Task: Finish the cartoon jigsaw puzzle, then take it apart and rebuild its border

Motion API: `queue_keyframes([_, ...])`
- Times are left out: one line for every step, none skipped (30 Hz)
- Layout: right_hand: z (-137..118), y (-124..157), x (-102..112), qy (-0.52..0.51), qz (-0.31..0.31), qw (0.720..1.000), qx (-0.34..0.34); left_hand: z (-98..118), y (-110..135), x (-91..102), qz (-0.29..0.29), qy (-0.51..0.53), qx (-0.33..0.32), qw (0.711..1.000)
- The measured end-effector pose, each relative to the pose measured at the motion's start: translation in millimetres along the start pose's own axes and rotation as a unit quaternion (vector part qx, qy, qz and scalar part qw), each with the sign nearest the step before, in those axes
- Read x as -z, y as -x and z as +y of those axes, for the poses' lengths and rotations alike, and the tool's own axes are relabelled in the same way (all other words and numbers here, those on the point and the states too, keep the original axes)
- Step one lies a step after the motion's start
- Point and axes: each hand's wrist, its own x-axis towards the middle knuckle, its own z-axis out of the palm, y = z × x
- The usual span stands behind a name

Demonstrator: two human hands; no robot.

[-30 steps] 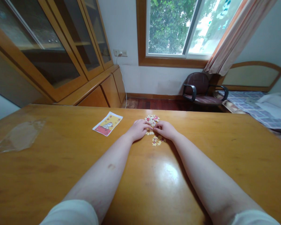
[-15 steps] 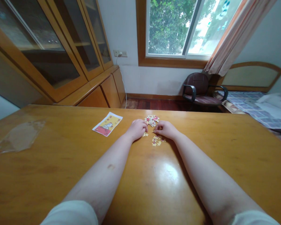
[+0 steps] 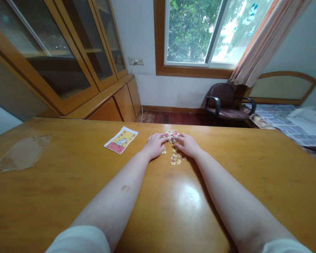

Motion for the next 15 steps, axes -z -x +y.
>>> queue_keyframes([0.8,-0.3,-1.4,0.013,-0.006,1.0,0.0,-0.6,-0.2,-0.6,-0.002,-0.002,0.001,1.0])
queue_keyframes([1.5,-0.4,-2.5,0.018,-0.013,1.0,0.002,-1.3,-0.4,-1.1,-0.003,-0.002,0.002,1.0])
queue_keyframes([2.0,-0.4,-3.2,0.013,-0.02,1.0,0.007,-2.0,-0.7,-1.5,-0.004,-0.001,0.003,1.0])
queue_keyframes([2.3,-0.3,-3.6,0.004,-0.024,1.0,0.011,-2.7,-0.9,-1.8,-0.004,0.0,0.004,1.0])
queue_keyframes([2.4,-0.1,-3.7,-0.007,-0.026,1.0,0.015,-3.4,-1.1,-2.1,-0.003,0.003,0.005,1.0])
queue_keyframes([2.2,0.1,-3.6,-0.016,-0.025,0.999,0.015,-3.9,-1.1,-2.3,-0.001,0.005,0.005,1.0])
queue_keyframes([1.8,0.3,-3.4,-0.021,-0.023,0.999,0.014,-4.2,-1.0,-2.5,0.001,0.008,0.004,1.0])
queue_keyframes([1.3,0.5,-3.1,-0.023,-0.022,0.999,0.013,-4.4,-0.8,-2.6,0.002,0.01,0.0,1.0])
queue_keyframes([0.8,0.6,-3.0,-0.024,-0.022,0.999,0.012,-4.2,-0.4,-2.6,0.002,0.012,-0.005,1.0])
queue_keyframes([0.3,0.5,-2.9,-0.025,-0.025,0.999,0.012,-3.8,0.0,-2.5,0.0,0.013,-0.011,1.0])
queue_keyframes([0.0,0.4,-3.1,-0.027,-0.029,0.999,0.014,-3.2,0.4,-2.3,-0.004,0.013,-0.018,1.0])
queue_keyframes([-0.2,0.1,-3.3,-0.03,-0.034,0.999,0.016,-2.4,0.8,-2.0,-0.01,0.013,-0.026,1.0])
queue_keyframes([-0.2,-0.2,-3.6,-0.035,-0.037,0.999,0.016,-1.5,1.1,-1.7,-0.016,0.014,-0.032,0.999])
queue_keyframes([0.0,-0.5,-3.9,-0.039,-0.035,0.999,0.014,-0.7,1.3,-1.3,-0.02,0.015,-0.037,0.999])
queue_keyframes([0.2,-0.8,-4.2,-0.043,-0.031,0.999,0.009,0.0,1.4,-0.9,-0.023,0.016,-0.039,0.999])
